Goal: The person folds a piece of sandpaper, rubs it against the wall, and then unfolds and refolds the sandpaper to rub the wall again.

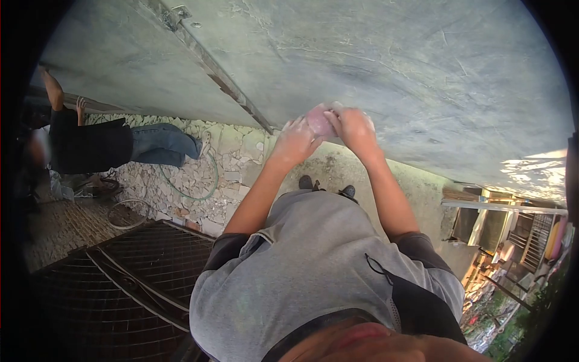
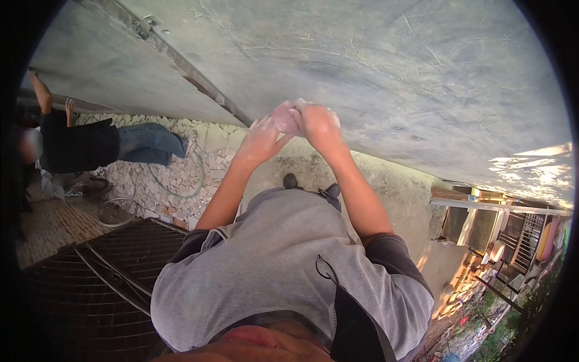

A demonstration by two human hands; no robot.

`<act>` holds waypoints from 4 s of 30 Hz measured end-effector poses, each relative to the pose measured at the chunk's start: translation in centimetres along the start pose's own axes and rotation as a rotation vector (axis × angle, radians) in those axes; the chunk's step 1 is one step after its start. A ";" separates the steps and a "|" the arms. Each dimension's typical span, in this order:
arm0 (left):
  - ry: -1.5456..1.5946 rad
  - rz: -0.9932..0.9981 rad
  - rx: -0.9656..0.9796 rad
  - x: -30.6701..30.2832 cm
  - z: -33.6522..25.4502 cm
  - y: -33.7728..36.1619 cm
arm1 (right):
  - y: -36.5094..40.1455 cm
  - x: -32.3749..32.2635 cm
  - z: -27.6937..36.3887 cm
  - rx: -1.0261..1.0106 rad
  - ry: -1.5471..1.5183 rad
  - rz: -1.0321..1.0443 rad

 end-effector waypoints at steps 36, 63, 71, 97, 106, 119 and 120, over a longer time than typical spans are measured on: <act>0.682 -0.464 -0.286 5.6 -11.8 -7.1 | 26.6 -18.8 -24.7 0.418 0.183 -0.847; 0.938 -1.083 -0.403 10.1 -16.3 -11.4 | 43.9 -38.7 -21.5 -0.262 -0.055 -2.124; 0.986 -0.954 -0.171 9.1 -15.3 -10.7 | 38.6 -35.0 -20.5 -0.270 -0.325 -1.789; 0.687 -0.850 -0.248 9.0 -20.1 -10.9 | 35.6 -27.8 -24.1 0.024 -0.357 -1.404; 0.623 -0.801 -0.326 8.3 -21.4 -10.5 | 35.6 -27.2 -25.7 0.046 -0.388 -1.312; 0.753 -0.429 -0.233 10.6 -24.1 -11.0 | 30.3 -22.2 -21.3 0.031 -0.442 -0.925; 0.763 -0.422 -0.216 11.5 -24.7 -11.3 | 29.6 -21.3 -20.0 0.009 -0.471 -0.812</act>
Point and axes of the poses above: each hand's wrist, its own y-axis away from the middle knuckle, its own x-axis out of the palm, z = x × y, the point moved 2 cm from there along -y, towards the middle knuckle, and after that the axes turned 5 degrees about -y, right-handed, at the moved point
